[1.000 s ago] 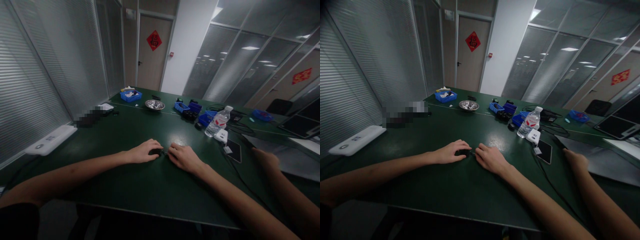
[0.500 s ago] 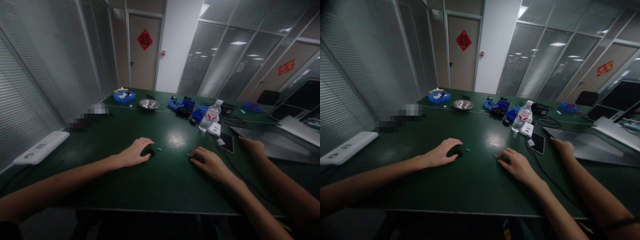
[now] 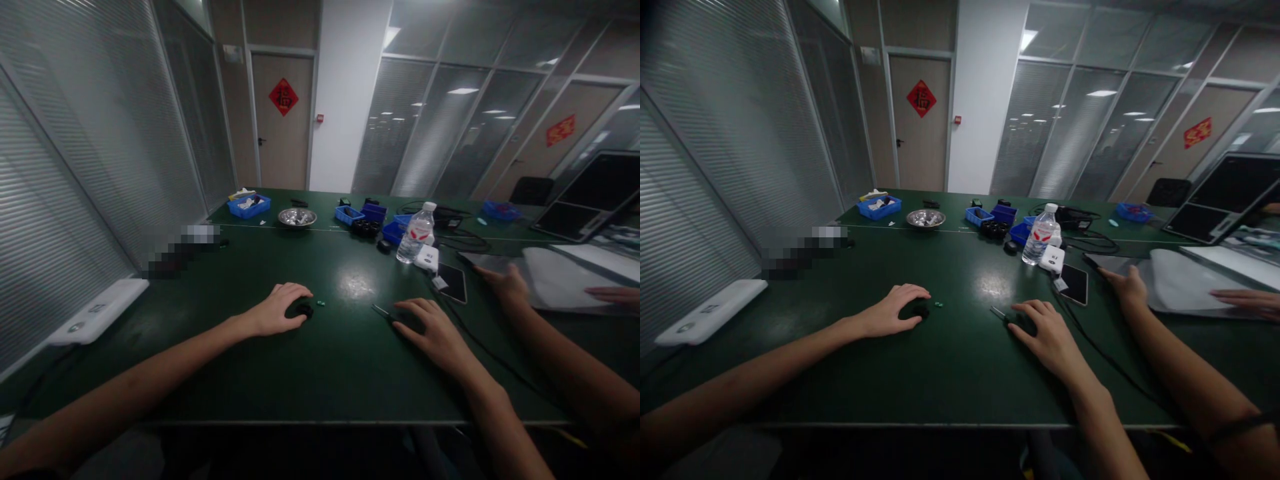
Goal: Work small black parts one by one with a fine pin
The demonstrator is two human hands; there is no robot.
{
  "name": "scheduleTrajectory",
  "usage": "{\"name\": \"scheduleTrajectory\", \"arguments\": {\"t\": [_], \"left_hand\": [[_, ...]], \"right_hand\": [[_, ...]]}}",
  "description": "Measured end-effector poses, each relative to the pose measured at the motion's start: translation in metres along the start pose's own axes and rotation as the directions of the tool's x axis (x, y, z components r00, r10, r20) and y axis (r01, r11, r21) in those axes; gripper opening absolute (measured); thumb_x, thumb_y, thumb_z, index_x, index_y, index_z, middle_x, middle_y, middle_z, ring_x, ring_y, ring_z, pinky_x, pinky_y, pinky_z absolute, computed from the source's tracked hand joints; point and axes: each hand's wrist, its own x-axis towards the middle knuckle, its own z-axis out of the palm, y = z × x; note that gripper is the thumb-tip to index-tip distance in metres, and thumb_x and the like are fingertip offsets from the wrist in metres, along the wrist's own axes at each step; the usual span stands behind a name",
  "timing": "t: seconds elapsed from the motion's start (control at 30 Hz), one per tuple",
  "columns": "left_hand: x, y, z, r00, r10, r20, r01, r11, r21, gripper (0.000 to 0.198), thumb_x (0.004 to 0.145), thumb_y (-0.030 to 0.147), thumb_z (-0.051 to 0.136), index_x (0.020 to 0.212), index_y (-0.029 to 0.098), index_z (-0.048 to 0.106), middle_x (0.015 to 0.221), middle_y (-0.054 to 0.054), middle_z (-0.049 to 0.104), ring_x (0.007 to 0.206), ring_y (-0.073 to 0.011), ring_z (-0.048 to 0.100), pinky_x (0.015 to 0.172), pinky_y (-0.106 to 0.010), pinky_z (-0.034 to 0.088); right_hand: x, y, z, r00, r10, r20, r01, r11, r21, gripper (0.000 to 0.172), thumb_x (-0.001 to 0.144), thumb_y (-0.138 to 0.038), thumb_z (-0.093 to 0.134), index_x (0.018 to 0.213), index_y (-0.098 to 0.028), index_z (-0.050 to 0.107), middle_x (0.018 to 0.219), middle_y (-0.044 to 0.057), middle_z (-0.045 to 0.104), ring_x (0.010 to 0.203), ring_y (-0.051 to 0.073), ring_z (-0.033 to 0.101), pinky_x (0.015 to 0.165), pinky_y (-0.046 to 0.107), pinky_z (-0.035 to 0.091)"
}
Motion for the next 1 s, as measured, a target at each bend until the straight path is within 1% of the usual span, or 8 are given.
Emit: {"name": "scheduleTrajectory", "arguments": {"t": [0.23, 0.43, 0.53, 0.6, 0.67, 0.77, 0.9, 1.0], "left_hand": [[0.001, -0.001, 0.001, 0.999, 0.024, -0.032, -0.025, 0.999, -0.031, 0.022, 0.096, 0.038, 0.063, 0.111, 0.023, 0.068, 0.142, -0.008, 0.056, 0.137, -0.0277, 0.046, 0.113, -0.049, 0.036], [0.003, 0.007, 0.001, 0.997, 0.063, -0.036, -0.063, 0.998, 0.001, 0.023, 0.096, 0.039, 0.065, 0.113, 0.024, 0.070, 0.133, -0.007, 0.063, 0.129, -0.0258, 0.052, 0.110, -0.047, 0.037], [0.004, 0.000, -0.011, 0.997, 0.052, -0.064, -0.047, 0.996, 0.071, 0.027, 0.097, 0.041, 0.063, 0.116, 0.024, 0.070, 0.125, -0.006, 0.067, 0.121, -0.0250, 0.057, 0.107, -0.044, 0.039], [0.005, -0.018, -0.029, 0.986, -0.026, -0.164, 0.045, 0.992, 0.114, 0.031, 0.097, 0.046, 0.061, 0.116, 0.024, 0.070, 0.120, -0.006, 0.070, 0.114, -0.0247, 0.061, 0.103, -0.042, 0.042], [0.002, -0.045, -0.053, 0.940, -0.158, -0.303, 0.212, 0.965, 0.154, 0.037, 0.096, 0.050, 0.059, 0.116, 0.023, 0.071, 0.116, -0.006, 0.071, 0.107, -0.0245, 0.064, 0.096, -0.039, 0.046], [-0.013, -0.090, -0.088, 0.814, -0.352, -0.463, 0.500, 0.830, 0.247, 0.038, 0.093, 0.049, 0.059, 0.115, 0.021, 0.072, 0.111, -0.007, 0.073, 0.102, -0.0255, 0.066, 0.092, -0.037, 0.048], [-0.042, -0.133, -0.115, 0.685, -0.451, -0.572, 0.673, 0.692, 0.261, 0.035, 0.090, 0.043, 0.060, 0.109, 0.017, 0.074, 0.106, -0.013, 0.075, 0.106, -0.0341, 0.065, 0.094, -0.048, 0.043], [-0.057, -0.147, -0.121, 0.626, -0.497, -0.601, 0.741, 0.618, 0.262, 0.032, 0.089, 0.042, 0.061, 0.104, 0.017, 0.074, 0.103, -0.015, 0.075, 0.105, -0.0369, 0.065, 0.094, -0.051, 0.042]], "right_hand": [[-0.008, 0.002, 0.007, 0.998, 0.062, 0.032, -0.064, 0.996, 0.055, 0.033, 0.096, -0.051, 0.055, 0.113, -0.026, 0.068, 0.125, 0.011, 0.064, 0.116, 0.033, 0.058, 0.101, 0.052, 0.048], [-0.012, 0.008, 0.008, 0.998, 0.065, 0.012, -0.066, 0.990, 0.127, 0.037, 0.095, -0.054, 0.055, 0.114, -0.025, 0.068, 0.128, 0.011, 0.061, 0.120, 0.032, 0.057, 0.106, 0.049, 0.046], [-0.017, 0.010, 0.008, 0.997, 0.081, 0.015, -0.082, 0.984, 0.159, 0.040, 0.096, -0.055, 0.054, 0.120, -0.026, 0.066, 0.134, 0.011, 0.058, 0.127, 0.031, 0.054, 0.111, 0.048, 0.043], [-0.021, 0.009, 0.007, 0.996, 0.093, 0.017, -0.095, 0.980, 0.175, 0.044, 0.095, -0.056, 0.054, 0.127, -0.027, 0.064, 0.139, 0.011, 0.056, 0.131, 0.031, 0.052, 0.113, 0.049, 0.042], [-0.023, 0.009, 0.005, 0.994, 0.108, 0.020, -0.109, 0.976, 0.186, 0.048, 0.094, -0.057, 0.054, 0.132, -0.028, 0.061, 0.142, 0.011, 0.055, 0.133, 0.033, 0.050, 0.115, 0.051, 0.042], [-0.023, 0.008, 0.004, 0.992, 0.126, 0.032, -0.130, 0.973, 0.192, 0.052, 0.094, -0.059, 0.054, 0.135, -0.028, 0.060, 0.144, 0.012, 0.054, 0.134, 0.034, 0.049, 0.115, 0.053, 0.041], [-0.021, 0.009, 0.005, 0.993, 0.116, 0.030, -0.119, 0.976, 0.183, 0.055, 0.093, -0.059, 0.054, 0.138, -0.028, 0.058, 0.144, 0.011, 0.055, 0.135, 0.034, 0.049, 0.114, 0.054, 0.041], [-0.021, 0.010, 0.006, 0.993, 0.119, 0.024, -0.121, 0.976, 0.180, 0.056, 0.092, -0.060, 0.054, 0.139, -0.029, 0.057, 0.145, 0.012, 0.054, 0.135, 0.036, 0.048, 0.113, 0.058, 0.040]]}}
